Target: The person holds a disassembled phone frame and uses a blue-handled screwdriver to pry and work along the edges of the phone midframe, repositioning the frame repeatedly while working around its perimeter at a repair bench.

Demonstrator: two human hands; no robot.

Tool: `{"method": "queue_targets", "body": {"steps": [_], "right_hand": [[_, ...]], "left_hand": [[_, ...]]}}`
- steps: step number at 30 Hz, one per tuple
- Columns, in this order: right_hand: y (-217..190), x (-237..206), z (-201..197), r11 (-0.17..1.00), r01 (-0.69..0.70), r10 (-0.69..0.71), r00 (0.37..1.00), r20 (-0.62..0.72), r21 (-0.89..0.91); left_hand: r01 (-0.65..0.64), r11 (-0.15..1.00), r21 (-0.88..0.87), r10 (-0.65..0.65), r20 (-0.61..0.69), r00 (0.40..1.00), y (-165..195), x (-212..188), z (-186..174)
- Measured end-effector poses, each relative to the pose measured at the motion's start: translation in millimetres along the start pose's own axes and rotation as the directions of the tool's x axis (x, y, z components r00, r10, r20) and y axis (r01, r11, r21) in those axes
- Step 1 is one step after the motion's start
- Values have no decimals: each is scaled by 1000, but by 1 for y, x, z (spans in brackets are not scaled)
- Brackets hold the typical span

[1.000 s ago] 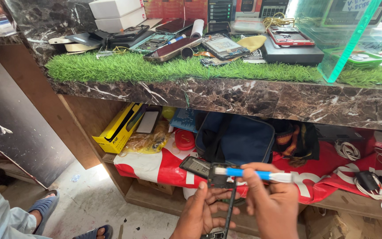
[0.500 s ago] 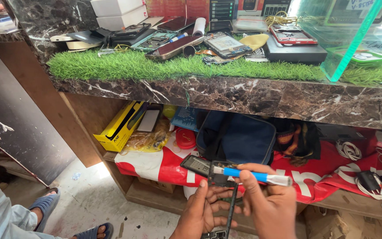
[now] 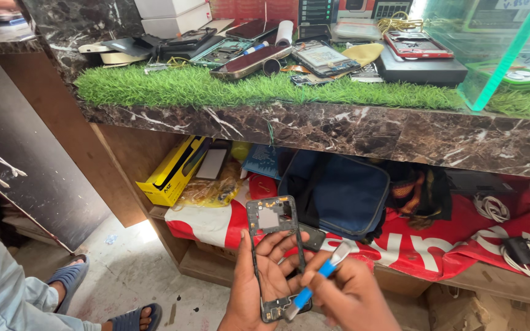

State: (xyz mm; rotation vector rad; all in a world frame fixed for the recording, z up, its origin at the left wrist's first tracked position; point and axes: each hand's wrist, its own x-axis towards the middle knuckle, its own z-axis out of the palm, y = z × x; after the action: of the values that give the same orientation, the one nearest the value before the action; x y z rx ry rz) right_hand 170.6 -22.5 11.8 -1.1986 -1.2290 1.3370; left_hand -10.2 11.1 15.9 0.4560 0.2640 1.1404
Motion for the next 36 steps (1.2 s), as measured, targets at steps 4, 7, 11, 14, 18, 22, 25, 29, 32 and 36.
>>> {"method": "queue_targets", "body": {"steps": [4, 7, 11, 14, 18, 22, 25, 29, 32, 36], "right_hand": [[10, 1, 16, 931, 365, -361, 912, 197, 15], [8, 0, 16, 931, 366, -361, 926, 109, -23], [3, -1, 4, 995, 99, -99, 995, -11, 11], [8, -1, 10, 959, 283, -282, 948, 148, 13], [12, -3, 15, 978, 196, -199, 979, 37, 70], [5, -3, 10, 990, 136, -136, 991, -7, -34], [0, -5, 19, 952, 297, -304, 948, 99, 78], [-9, -9, 20, 956, 275, -280, 959, 37, 105], [-15, -10, 17, 997, 68, -67, 997, -33, 34], [-17, -11, 22, 988, 131, -136, 989, 62, 77]], "left_hand": [[1, 1000, -5, -1, -4, 1000, 1, -1, 6], [8, 1000, 15, -8, 10, 1000, 3, -3, 8], [-6, 1000, -31, 8, 75, 997, 5, -5, 11], [-2, 1000, -23, 2, 41, 999, 3, -4, 14], [18, 1000, 15, -19, 23, 1000, 4, -5, 17], [-18, 1000, -17, 18, 50, 999, 5, -5, 18], [-12, 1000, -25, 14, 58, 998, 3, -6, 20], [18, 1000, -8, -18, 49, 999, 5, -8, 20], [-1, 1000, 2, 1, 54, 999, 4, -8, 20], [34, 999, 14, -34, 49, 998, 2, -7, 19]]}}
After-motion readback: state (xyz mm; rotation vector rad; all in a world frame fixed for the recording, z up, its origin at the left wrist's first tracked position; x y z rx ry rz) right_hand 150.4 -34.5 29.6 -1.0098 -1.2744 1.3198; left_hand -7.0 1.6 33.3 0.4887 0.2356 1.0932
